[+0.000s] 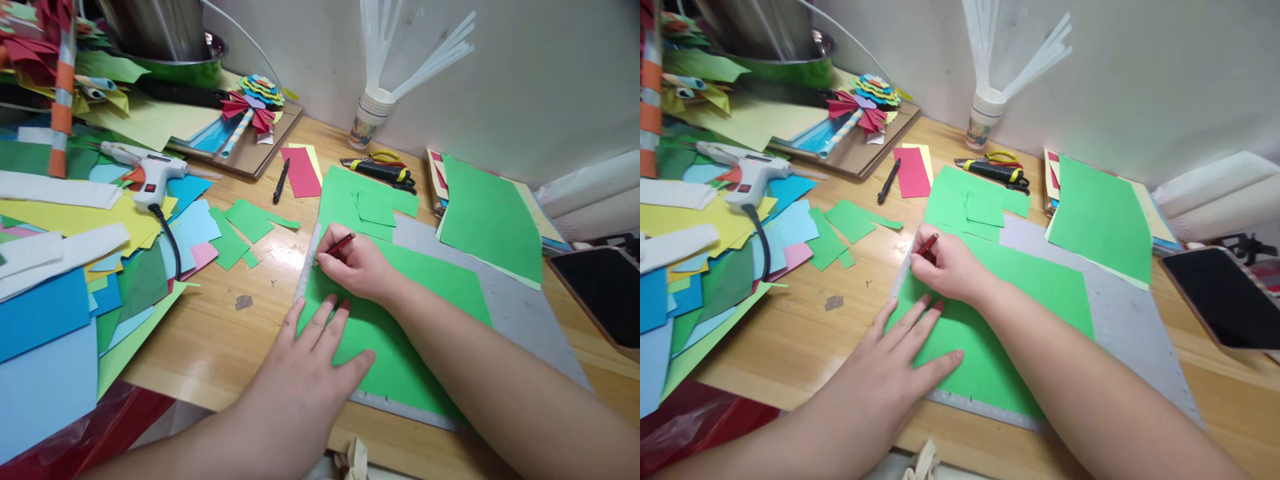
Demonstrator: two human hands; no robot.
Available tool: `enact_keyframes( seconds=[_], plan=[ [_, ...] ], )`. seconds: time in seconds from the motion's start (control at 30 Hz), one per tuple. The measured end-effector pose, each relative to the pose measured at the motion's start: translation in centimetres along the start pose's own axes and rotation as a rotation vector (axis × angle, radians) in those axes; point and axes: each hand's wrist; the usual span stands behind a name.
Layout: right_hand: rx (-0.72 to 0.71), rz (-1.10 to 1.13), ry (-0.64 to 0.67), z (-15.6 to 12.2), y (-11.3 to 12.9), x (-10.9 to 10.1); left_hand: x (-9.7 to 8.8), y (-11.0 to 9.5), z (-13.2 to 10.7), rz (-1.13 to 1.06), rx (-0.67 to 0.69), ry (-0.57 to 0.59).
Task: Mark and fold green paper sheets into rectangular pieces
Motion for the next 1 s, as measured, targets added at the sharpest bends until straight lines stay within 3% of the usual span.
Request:
enact_keyframes(
  seconds=[0.67, 0.83, 1.0],
  plan=[
    [-0.14, -0.164, 0.047, -0.19, -0.38, -0.2, 0.74, 0.25, 0.07, 0.006, -0.009, 0.05],
    [-0.139, -0.095, -0.009, -0.13, -0.52, -0.15, 0.75, 0.21, 0.06, 0.003, -0.01, 0.071],
    [-0.182, -0.162, -0.002, -0.16, -0.4, -0.19, 0.58, 0.18, 0.21, 0.0, -0.012, 0.06]
  ],
)
Point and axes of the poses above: each hand's wrist, its own z-axis towards the middle knuckle, its own x-axis out of the palm, y = z × x, and after that the axes turned 9 degrees about -z, right-handed
